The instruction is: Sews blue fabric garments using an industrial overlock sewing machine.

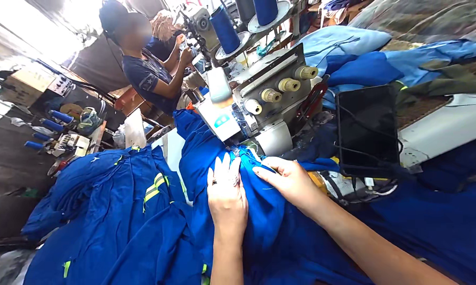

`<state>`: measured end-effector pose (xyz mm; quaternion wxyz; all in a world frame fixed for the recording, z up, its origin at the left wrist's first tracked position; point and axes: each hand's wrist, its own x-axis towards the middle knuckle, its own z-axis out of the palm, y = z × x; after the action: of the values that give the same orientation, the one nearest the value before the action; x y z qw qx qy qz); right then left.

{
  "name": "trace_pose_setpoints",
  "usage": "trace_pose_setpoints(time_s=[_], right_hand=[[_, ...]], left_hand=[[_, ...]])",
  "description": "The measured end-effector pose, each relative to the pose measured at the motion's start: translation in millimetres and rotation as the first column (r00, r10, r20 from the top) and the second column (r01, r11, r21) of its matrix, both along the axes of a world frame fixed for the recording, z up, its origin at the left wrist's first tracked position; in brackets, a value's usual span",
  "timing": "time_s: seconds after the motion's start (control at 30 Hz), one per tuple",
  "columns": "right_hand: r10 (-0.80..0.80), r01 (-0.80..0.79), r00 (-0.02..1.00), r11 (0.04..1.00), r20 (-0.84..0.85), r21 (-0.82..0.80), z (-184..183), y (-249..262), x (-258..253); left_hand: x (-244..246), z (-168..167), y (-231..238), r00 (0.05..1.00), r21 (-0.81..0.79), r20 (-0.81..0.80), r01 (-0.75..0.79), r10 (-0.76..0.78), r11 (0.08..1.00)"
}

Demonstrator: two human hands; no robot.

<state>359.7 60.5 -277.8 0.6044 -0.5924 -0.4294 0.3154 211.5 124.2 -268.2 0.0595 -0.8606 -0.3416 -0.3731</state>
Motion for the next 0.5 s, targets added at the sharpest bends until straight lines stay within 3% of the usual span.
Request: trace_pose_setpoints(time_s=[0.1,0.2,0.33,0.4,0.5], right_hand=[[0.022,-0.021,0.993,1.0,-0.117,0.012,-1,1,0],[0.038,-0.047,0.971,0.998,-0.234,-0.034,3,0,-2],[0.124,-0.149,0.922,0.988,-0.366,-0.04,11,-2,-7],[0.218,-0.259,0.88,0.965,-0.423,-0.042,16,-9,-5],[0.315,-0.412,0.782,0.909,-0.538,-0.066,15,-20,2]], left_hand=[[-3,1,9,0.997,-0.063,0.058,0.046,-0.042,0.997],[-7,2,18,1.0,-0.122,0.026,-0.005,0.008,0.993],[-20,16,36,0.995,-0.334,0.094,0.06,-0.03,0.941],[-39,11,32,0.99,-0.298,0.139,0.073,-0.033,0.952],[-97,-8,-9,0.976,-0.187,0.155,-0.125,0.155,0.974]])
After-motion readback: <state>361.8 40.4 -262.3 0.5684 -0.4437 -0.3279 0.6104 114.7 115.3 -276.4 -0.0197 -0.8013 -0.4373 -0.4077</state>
